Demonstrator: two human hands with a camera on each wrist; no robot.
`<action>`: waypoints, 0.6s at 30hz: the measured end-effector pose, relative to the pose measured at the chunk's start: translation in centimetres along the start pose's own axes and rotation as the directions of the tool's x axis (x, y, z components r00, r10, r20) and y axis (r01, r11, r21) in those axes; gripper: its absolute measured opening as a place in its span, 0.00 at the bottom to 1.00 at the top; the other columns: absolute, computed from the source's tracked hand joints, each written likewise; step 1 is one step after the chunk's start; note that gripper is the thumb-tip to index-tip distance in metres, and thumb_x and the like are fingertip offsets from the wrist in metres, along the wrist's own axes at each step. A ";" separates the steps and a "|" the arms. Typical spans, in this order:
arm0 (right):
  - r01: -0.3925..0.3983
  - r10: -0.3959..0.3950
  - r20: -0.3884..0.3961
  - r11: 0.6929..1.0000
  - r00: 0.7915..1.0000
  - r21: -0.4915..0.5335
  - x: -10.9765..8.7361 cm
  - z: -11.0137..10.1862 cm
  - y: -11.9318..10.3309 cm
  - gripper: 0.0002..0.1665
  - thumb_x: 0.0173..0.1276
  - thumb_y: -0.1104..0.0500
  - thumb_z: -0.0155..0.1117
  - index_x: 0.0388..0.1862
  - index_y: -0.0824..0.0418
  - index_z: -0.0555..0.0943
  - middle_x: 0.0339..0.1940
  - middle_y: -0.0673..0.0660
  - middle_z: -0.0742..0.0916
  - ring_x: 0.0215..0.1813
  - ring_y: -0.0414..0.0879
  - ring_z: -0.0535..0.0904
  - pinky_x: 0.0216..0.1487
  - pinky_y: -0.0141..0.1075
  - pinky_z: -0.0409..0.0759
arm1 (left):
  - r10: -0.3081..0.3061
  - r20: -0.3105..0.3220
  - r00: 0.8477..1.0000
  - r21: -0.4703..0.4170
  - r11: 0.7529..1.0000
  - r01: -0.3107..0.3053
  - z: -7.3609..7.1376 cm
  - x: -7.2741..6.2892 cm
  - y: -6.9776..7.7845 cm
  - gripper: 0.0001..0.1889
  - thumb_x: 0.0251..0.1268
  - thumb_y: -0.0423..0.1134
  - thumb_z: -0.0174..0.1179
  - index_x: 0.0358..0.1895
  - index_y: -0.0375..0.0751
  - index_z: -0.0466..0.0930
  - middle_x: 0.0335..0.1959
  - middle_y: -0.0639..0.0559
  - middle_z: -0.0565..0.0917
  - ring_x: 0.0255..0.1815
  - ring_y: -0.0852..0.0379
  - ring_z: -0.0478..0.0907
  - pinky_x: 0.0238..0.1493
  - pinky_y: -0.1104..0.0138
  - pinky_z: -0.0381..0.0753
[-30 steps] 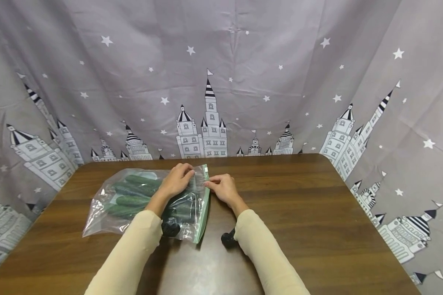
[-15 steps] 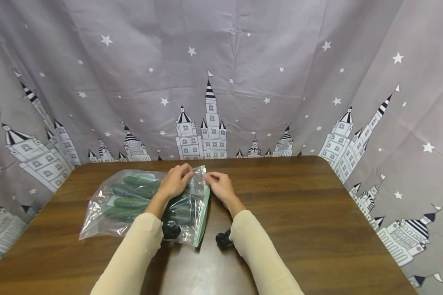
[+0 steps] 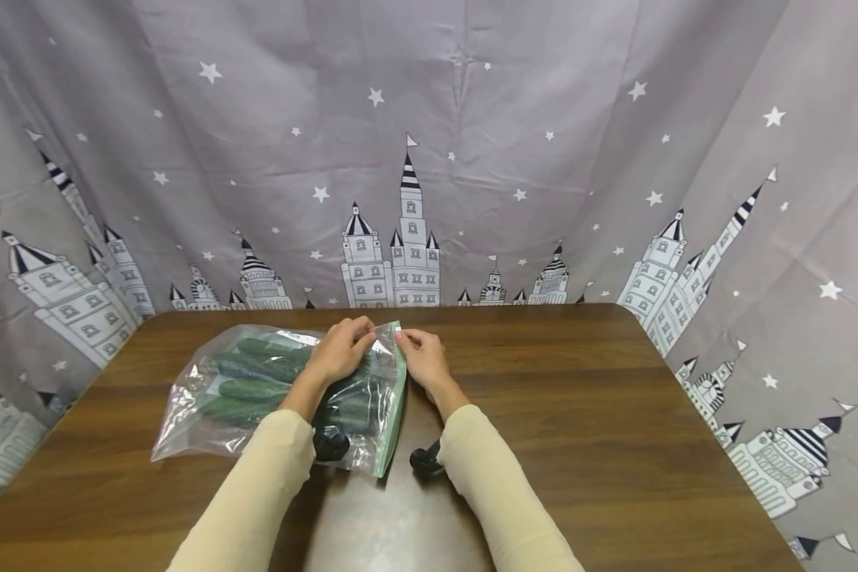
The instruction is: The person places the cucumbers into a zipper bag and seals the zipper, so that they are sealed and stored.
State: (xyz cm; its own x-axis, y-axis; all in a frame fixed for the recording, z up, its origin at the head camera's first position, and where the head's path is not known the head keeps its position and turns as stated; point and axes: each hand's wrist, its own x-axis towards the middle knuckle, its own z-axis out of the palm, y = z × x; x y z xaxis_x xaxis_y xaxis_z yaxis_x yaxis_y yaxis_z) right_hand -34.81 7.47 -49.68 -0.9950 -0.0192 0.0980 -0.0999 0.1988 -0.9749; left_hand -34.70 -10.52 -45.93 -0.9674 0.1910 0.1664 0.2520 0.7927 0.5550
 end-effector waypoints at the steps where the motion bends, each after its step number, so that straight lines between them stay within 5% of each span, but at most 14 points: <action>1: 0.001 -0.002 -0.010 1.000 1.000 -0.006 -0.1 0.1 0.0 0.18 0.79 0.55 0.64 0.58 0.66 0.86 0.50 0.59 0.90 0.49 0.48 0.84 0.54 0.42 0.82 | 0.006 -0.005 1.000 -0.003 1.000 -0.006 0.0 -0.1 0.0 0.08 0.81 0.44 0.55 0.51 0.48 0.80 0.46 0.46 0.79 0.51 0.44 0.75 0.48 0.44 0.75; 8: -0.017 0.016 -0.043 1.000 0.999 -0.022 -0.4 0.1 0.0 0.17 0.76 0.55 0.67 0.55 0.65 0.88 0.56 0.59 0.88 0.60 0.51 0.80 0.64 0.46 0.77 | -0.027 -0.023 0.999 -0.035 0.999 0.026 0.1 -0.2 0.1 0.09 0.81 0.45 0.55 0.52 0.49 0.81 0.49 0.46 0.80 0.55 0.44 0.75 0.52 0.42 0.75; 18: -0.005 0.003 -0.037 0.999 0.999 -0.050 -0.5 0.0 0.3 0.16 0.76 0.55 0.67 0.52 0.65 0.89 0.54 0.58 0.89 0.60 0.52 0.81 0.64 0.48 0.77 | -0.036 -0.055 0.998 -0.042 0.999 0.034 0.1 -0.2 0.1 0.09 0.79 0.46 0.56 0.52 0.48 0.82 0.45 0.47 0.80 0.52 0.44 0.76 0.48 0.44 0.76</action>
State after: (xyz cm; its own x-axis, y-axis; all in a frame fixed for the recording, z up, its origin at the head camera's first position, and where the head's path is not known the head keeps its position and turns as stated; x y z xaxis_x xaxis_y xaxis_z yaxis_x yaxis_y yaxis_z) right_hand -34.38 7.56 -49.98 -0.9945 0.0180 0.1029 -0.0953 0.2479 -0.9641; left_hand -34.53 -10.42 -45.95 -0.9729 0.1305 0.1907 0.2202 0.7739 0.5937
